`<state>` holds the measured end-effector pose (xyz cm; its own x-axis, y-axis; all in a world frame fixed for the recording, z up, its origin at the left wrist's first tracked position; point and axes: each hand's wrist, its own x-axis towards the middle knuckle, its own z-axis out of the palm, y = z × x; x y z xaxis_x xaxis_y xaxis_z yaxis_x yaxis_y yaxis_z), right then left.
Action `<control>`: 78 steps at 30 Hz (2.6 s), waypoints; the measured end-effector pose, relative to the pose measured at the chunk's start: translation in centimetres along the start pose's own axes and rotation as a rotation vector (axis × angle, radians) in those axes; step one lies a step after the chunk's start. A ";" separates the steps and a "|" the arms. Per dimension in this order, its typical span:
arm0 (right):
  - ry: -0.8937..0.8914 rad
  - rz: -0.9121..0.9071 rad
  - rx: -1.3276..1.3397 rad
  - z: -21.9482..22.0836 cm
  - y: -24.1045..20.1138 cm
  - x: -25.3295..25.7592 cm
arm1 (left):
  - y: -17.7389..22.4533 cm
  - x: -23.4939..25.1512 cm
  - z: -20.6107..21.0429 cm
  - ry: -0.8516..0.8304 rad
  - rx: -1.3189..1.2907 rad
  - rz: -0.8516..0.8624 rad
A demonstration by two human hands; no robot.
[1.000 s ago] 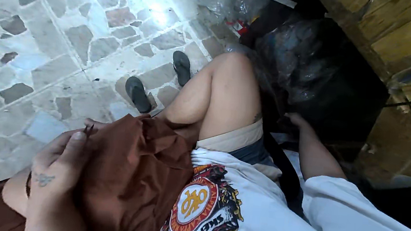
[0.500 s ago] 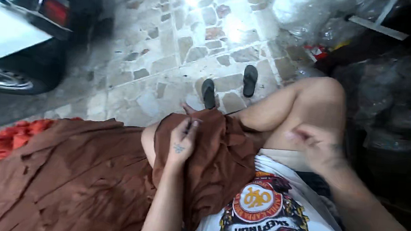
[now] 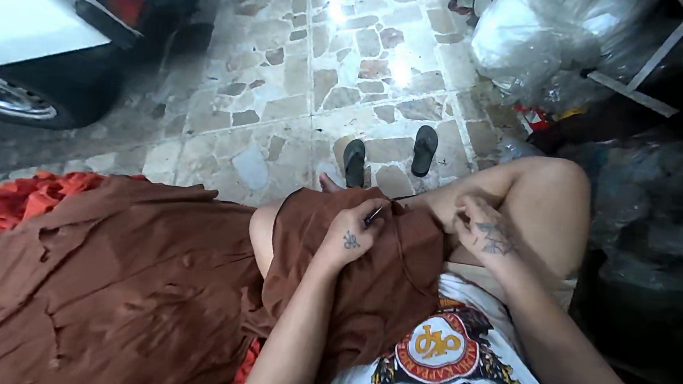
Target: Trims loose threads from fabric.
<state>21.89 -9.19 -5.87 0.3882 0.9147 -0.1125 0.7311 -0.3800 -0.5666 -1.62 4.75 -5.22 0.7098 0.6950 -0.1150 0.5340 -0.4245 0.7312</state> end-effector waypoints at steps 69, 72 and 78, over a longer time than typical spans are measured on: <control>0.564 -0.962 0.504 -1.1 -8.6 -7.7 | 7.0 -10.9 -0.9 0.600 -0.273 0.726; 0.544 -1.005 0.471 -1.4 -8.9 -8.0 | 7.3 -11.2 -0.8 0.622 -0.295 0.720; 0.464 -1.077 0.481 -1.6 -8.9 -8.0 | 7.7 -11.1 -1.1 0.541 -0.361 0.531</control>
<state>13.17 -13.31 1.35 -0.0440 0.5578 0.8288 0.5591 0.7013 -0.4423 -5.91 -5.61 2.42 0.4575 0.6770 0.5765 -0.0543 -0.6258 0.7781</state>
